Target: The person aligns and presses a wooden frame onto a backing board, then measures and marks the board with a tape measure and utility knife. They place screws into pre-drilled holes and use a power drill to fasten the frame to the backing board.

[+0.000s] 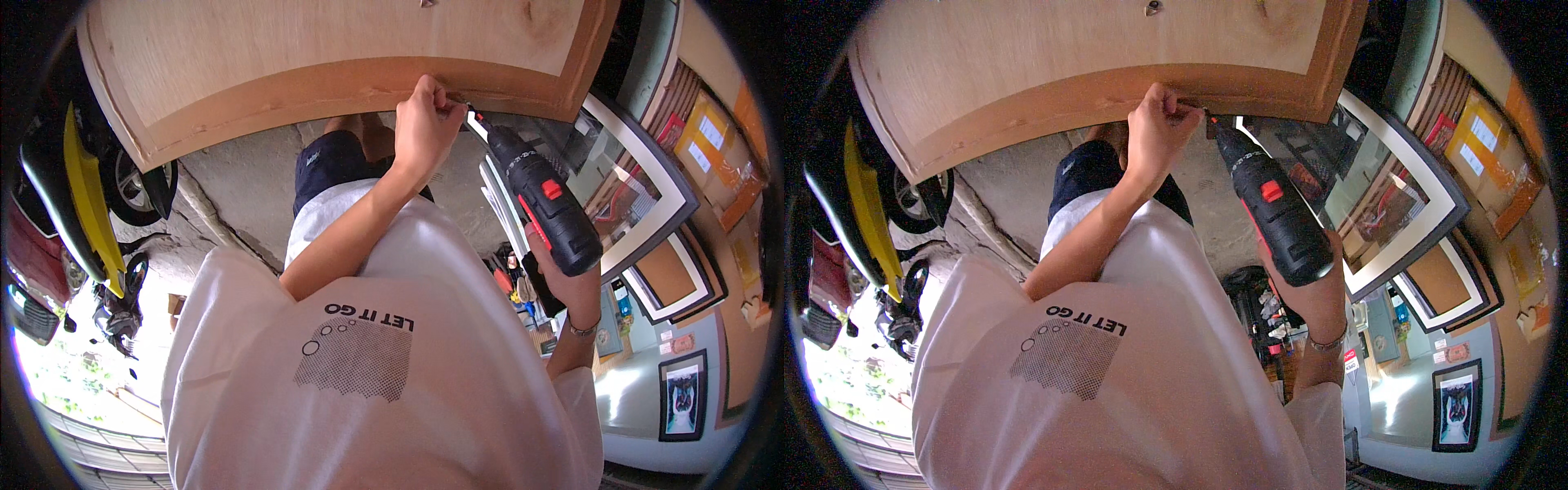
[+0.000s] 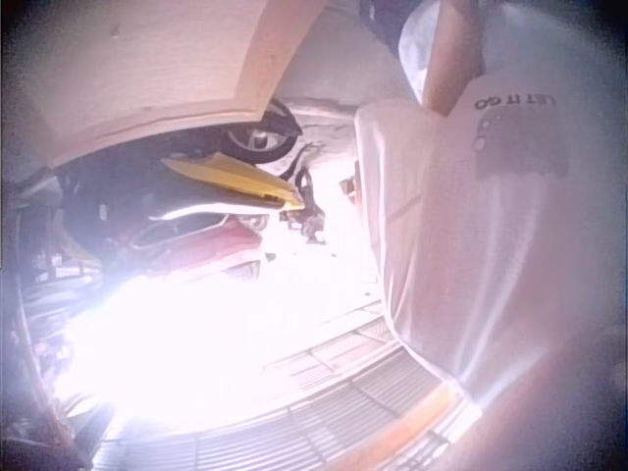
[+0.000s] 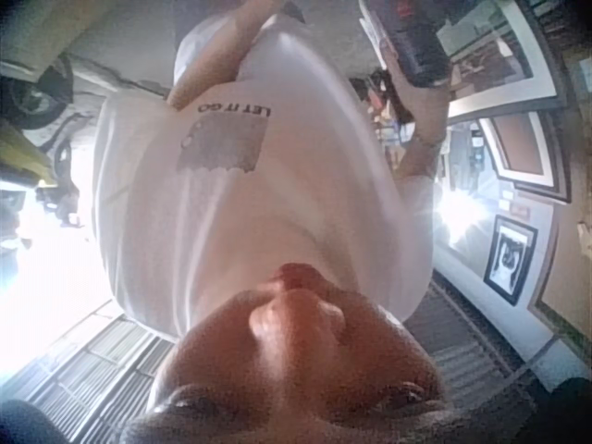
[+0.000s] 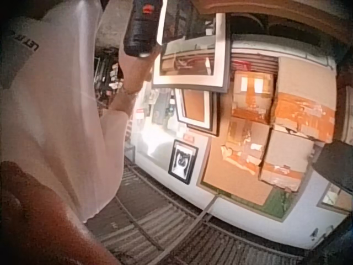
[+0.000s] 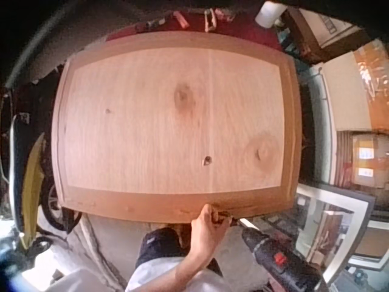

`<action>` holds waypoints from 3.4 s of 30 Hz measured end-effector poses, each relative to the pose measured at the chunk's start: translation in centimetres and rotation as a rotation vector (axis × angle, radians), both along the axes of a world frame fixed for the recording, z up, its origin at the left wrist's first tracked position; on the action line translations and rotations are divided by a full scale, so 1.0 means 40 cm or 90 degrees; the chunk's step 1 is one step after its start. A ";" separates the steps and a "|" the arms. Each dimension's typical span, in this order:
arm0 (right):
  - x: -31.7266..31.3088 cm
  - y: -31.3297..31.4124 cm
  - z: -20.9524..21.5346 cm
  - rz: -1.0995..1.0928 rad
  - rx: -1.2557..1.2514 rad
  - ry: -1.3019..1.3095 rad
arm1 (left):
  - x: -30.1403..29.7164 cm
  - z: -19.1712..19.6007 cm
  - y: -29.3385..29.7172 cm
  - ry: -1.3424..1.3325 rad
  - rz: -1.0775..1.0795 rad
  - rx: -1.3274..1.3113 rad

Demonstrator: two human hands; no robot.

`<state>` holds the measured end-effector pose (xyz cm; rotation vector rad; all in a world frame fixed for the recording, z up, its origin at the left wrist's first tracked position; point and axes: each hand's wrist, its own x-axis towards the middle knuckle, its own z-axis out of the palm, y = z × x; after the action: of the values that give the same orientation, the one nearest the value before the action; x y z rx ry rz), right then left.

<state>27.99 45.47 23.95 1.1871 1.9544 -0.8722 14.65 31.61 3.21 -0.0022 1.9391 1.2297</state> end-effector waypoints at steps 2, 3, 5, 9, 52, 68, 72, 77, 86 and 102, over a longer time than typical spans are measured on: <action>-0.063 0.003 0.003 0.053 -0.041 0.092 | 0.000 0.008 0.005 0.001 0.002 0.003; -0.079 0.003 -0.003 0.060 -0.070 0.116 | 0.000 0.008 0.004 -0.003 -0.004 0.002; -0.101 0.014 0.003 0.054 -0.082 0.097 | 0.000 0.007 0.003 -0.010 -0.017 0.001; 0.000 0.029 -0.021 -0.051 0.004 -0.065 | -0.005 0.006 0.003 -0.010 -0.006 -0.008; -0.101 -0.025 0.017 0.095 -0.026 -0.032 | -0.181 -0.154 0.228 0.361 -0.869 0.248; -0.082 -0.038 0.009 0.090 0.015 0.083 | -0.200 -0.122 0.259 0.311 -0.971 0.209; -0.092 -0.033 0.006 0.149 0.007 0.099 | -0.177 -0.154 0.222 0.312 -0.820 0.269; -0.100 -0.036 0.001 0.083 -0.027 0.078 | -0.177 -0.174 0.235 0.291 -0.852 0.216; -0.112 -0.049 -0.008 0.098 -0.030 0.097 | -0.175 -0.179 0.237 0.292 -0.854 0.210; -0.145 -0.037 0.001 0.111 -0.043 -0.008 | -0.167 -0.186 0.251 0.317 -0.914 0.190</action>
<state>22.20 43.98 23.99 0.9662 1.9695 -0.8307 7.97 41.65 -4.25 1.6503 1.4371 0.4655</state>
